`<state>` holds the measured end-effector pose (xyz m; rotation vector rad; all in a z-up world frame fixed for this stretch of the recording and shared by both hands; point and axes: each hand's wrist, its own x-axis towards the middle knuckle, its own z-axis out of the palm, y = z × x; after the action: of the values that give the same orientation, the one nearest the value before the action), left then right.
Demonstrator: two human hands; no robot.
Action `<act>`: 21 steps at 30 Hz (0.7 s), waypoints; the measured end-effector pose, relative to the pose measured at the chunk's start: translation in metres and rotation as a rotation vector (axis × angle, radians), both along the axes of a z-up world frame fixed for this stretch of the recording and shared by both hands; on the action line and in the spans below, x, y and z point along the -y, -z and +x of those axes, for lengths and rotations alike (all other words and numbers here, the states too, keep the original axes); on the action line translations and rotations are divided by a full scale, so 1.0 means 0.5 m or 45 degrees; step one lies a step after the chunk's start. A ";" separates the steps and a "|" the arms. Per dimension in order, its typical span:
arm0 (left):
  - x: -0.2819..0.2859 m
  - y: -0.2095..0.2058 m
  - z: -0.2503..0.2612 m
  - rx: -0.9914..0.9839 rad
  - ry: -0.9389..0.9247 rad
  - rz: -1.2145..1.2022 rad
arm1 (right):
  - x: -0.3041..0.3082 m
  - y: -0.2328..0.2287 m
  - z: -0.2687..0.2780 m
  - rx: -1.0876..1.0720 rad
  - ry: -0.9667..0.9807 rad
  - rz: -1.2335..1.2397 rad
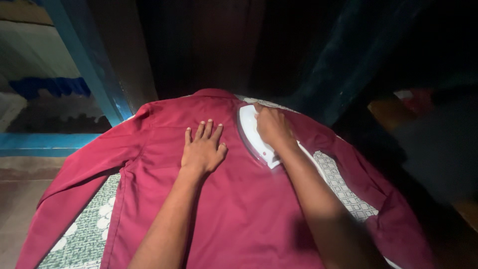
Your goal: The person buttons a maroon long-sleeved shirt laid on a patterned table, then irons the front, collar, and sleeves. They flip the shirt to iron the back and continue smoothing the fabric with a white iron.
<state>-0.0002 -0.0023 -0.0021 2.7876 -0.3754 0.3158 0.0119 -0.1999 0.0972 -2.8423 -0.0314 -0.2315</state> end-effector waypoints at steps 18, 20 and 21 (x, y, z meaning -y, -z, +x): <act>-0.045 -0.025 0.007 -0.087 -0.082 -0.183 | -0.020 0.002 0.001 0.115 -0.200 -0.212; -0.045 -0.025 0.006 -0.091 -0.080 -0.152 | -0.036 0.004 0.008 0.135 -0.142 -0.181; -0.045 -0.024 0.005 -0.092 -0.080 -0.138 | -0.039 0.003 0.009 0.146 -0.115 -0.166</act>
<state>0.0022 0.0200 0.0102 2.6991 -0.2467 0.2410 0.0163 -0.1803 0.0958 -2.9445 -0.2052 -0.3863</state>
